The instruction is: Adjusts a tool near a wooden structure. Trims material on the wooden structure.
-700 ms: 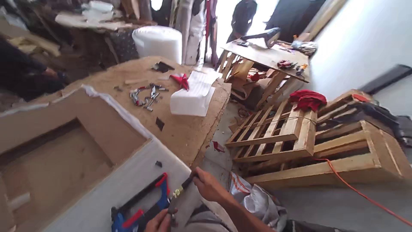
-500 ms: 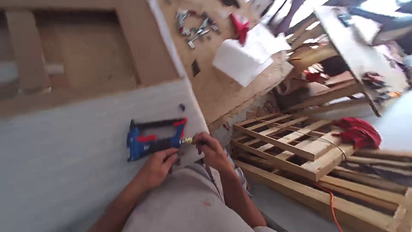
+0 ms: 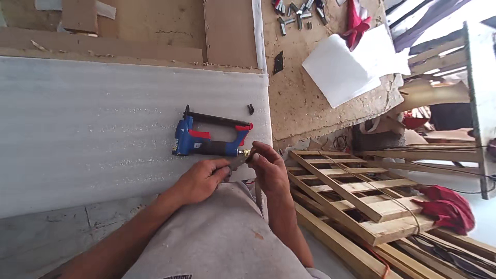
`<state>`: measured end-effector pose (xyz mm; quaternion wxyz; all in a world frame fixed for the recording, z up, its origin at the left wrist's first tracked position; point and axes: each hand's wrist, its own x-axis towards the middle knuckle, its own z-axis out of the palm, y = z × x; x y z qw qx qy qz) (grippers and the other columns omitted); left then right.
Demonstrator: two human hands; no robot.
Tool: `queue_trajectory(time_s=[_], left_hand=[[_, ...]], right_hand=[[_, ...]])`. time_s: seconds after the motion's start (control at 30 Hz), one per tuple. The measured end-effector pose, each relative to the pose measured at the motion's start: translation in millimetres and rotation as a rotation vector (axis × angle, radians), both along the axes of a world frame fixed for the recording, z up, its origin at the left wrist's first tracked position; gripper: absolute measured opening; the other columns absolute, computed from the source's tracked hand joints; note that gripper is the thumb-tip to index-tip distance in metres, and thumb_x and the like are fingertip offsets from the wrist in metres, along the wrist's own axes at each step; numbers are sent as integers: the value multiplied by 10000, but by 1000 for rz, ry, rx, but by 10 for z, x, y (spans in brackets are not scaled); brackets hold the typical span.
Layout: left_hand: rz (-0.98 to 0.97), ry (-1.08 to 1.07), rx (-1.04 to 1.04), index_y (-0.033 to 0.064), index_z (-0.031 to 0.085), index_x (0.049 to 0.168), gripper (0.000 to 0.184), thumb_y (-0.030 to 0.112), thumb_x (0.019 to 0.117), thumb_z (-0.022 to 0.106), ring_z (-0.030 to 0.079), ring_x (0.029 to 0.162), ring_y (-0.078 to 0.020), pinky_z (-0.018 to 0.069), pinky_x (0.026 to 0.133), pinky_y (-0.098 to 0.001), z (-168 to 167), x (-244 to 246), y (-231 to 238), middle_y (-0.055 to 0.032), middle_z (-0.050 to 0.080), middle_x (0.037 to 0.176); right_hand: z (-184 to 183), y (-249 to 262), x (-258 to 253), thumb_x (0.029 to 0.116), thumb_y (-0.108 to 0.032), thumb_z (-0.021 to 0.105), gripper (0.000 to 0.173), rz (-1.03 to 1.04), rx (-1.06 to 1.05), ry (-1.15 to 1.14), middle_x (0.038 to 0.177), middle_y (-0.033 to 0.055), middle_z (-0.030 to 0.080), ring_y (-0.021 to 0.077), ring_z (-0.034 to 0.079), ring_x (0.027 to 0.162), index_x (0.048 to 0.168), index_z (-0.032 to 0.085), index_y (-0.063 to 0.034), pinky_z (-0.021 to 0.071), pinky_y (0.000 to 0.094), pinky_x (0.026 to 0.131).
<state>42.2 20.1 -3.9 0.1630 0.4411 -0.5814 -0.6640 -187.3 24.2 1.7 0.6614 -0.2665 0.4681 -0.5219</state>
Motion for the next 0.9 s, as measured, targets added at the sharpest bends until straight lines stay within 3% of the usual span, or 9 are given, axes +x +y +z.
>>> queue_trajectory(time_s=[0.07, 0.13, 0.23, 0.3, 0.53, 0.67, 0.77, 0.83, 0.9], left_hand=[[-1, -2, 9, 138, 699, 1218, 348, 314, 1096, 425, 667, 717, -39, 574, 643, -247, 6, -2, -3, 38, 729, 941], [-5, -6, 11, 143, 696, 1222, 347, 318, 1097, 424, 669, 718, -36, 572, 641, -243, 19, -3, -6, 44, 732, 949], [3, -1, -10, 151, 700, 1212, 343, 321, 1097, 425, 662, 712, -21, 564, 634, -223, 47, 6, 3, 55, 731, 949], [15, 4, -47, 153, 705, 1201, 339, 319, 1095, 429, 654, 708, -8, 557, 630, -203, 63, 18, 11, 63, 727, 936], [3, -14, -95, 173, 712, 1179, 335, 331, 1092, 431, 640, 706, 12, 544, 635, -187, 65, 48, 69, 85, 711, 901], [-16, -31, -98, 171, 711, 1187, 340, 332, 1094, 426, 648, 726, 13, 551, 658, -194, 80, 48, 64, 82, 717, 908], [-27, -37, -109, 163, 711, 1189, 346, 330, 1098, 422, 660, 750, -5, 561, 683, -217, 80, 49, 56, 69, 724, 926], [-31, -41, -120, 162, 712, 1181, 348, 329, 1098, 419, 658, 747, -4, 559, 680, -219, 74, 49, 52, 66, 722, 922], [-41, -61, -119, 165, 712, 1182, 352, 332, 1098, 414, 654, 750, -3, 556, 688, -223, 65, 53, 50, 67, 721, 921]], right_hand=[[-14, 6, -19, 913, 43, 660, 258, -15, -53, -17, 983, 102, 723, 135, 703, 802, 1171, 660, 40, 618, 294, 734], [-43, 16, -67, 880, 30, 727, 205, -4, -125, -57, 1017, 116, 735, 145, 714, 840, 1082, 700, 14, 619, 302, 763], [-105, 24, -215, 871, -30, 772, 121, 131, -280, -68, 1155, 93, 711, 166, 693, 1033, 979, 745, -78, 603, 332, 871], [-119, 28, -314, 883, -53, 763, 88, 214, -347, -15, 1203, 66, 690, 169, 671, 1090, 938, 751, -121, 597, 339, 889], [-86, 145, -420, 947, -4, 645, 89, 279, -434, 300, 1067, 62, 730, 144, 714, 939, 976, 715, -50, 622, 329, 818], [-46, 184, -365, 977, -215, 660, 182, 343, -440, 448, 1014, 21, 708, 93, 700, 875, 997, 676, -35, 622, 292, 758], [-10, 196, -270, 946, -89, 670, 127, 283, -362, 570, 897, 22, 725, 93, 706, 750, 1026, 611, -11, 623, 287, 676], [9, 183, -251, 923, -60, 676, 216, 294, -326, 635, 917, 41, 734, 114, 720, 763, 1099, 569, 7, 631, 300, 681], [18, 168, -264, 922, -70, 681, 254, 313, -330, 673, 949, 62, 750, 112, 727, 791, 1141, 628, 48, 634, 294, 696]])
